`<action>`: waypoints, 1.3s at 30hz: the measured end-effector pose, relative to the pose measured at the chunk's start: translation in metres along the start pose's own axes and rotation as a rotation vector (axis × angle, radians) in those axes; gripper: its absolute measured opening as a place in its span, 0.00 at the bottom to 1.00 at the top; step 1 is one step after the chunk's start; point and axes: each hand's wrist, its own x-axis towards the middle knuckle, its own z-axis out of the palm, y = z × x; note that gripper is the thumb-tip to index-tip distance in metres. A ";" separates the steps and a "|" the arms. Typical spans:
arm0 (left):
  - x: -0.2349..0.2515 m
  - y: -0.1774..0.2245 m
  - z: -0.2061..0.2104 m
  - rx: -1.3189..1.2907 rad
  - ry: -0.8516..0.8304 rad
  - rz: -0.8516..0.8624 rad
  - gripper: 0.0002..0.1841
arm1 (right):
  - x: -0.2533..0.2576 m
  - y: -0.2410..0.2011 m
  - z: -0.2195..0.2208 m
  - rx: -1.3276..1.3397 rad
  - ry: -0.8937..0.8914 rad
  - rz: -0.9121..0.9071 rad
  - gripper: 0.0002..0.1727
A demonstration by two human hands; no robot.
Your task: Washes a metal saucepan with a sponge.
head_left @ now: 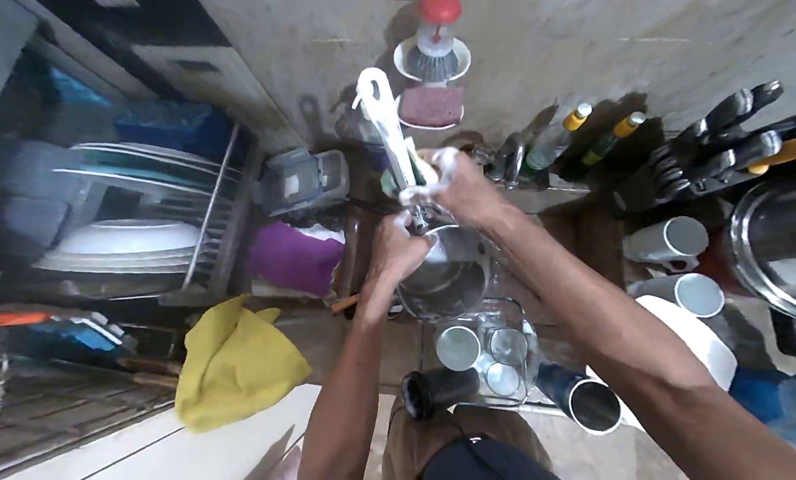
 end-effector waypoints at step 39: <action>0.061 0.003 -0.023 0.925 -0.310 0.229 0.38 | -0.065 0.050 -0.044 -0.733 0.259 -0.335 0.14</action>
